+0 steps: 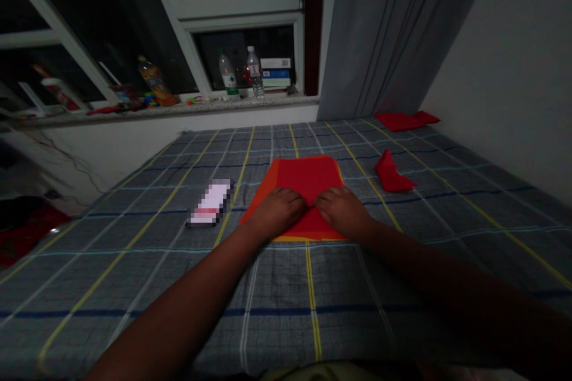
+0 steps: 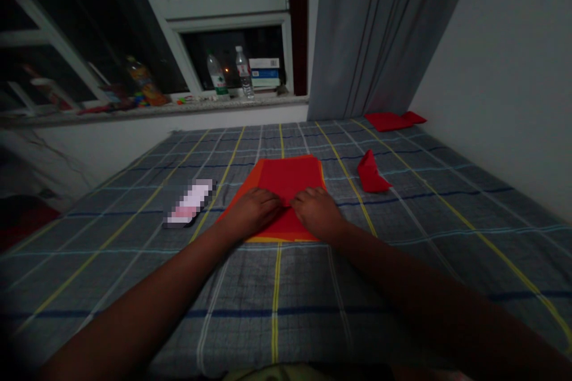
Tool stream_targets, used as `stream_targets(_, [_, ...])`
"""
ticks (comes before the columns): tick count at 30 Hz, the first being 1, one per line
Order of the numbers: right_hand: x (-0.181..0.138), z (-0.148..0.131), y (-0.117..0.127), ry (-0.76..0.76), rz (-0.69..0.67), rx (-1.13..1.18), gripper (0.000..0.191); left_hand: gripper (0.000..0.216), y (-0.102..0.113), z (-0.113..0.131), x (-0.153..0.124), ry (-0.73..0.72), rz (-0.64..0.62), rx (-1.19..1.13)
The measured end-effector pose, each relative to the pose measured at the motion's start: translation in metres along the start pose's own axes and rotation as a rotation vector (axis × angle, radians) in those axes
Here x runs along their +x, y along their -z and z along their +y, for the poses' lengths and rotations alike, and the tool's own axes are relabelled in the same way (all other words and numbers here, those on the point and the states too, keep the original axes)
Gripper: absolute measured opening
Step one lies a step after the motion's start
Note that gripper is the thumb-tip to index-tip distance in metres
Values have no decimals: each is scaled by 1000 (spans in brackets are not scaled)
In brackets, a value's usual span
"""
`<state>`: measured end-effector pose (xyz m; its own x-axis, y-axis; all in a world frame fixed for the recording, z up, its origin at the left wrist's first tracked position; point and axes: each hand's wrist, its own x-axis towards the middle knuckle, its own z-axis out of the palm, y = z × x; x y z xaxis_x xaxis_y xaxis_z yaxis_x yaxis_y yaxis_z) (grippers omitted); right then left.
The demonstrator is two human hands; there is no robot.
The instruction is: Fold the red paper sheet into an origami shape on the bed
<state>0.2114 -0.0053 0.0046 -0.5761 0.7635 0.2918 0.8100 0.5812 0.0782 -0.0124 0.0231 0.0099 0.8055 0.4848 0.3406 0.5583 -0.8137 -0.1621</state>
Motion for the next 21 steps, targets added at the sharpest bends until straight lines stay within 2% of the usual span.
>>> stream_targets(11, [1, -3, -5, 40, 41, 21, 27, 23, 4, 9, 3, -10, 16, 14])
stream_targets(21, [-1, -2, -3, 59, 91, 27, 29, 23, 5, 9, 2, -12, 38, 38])
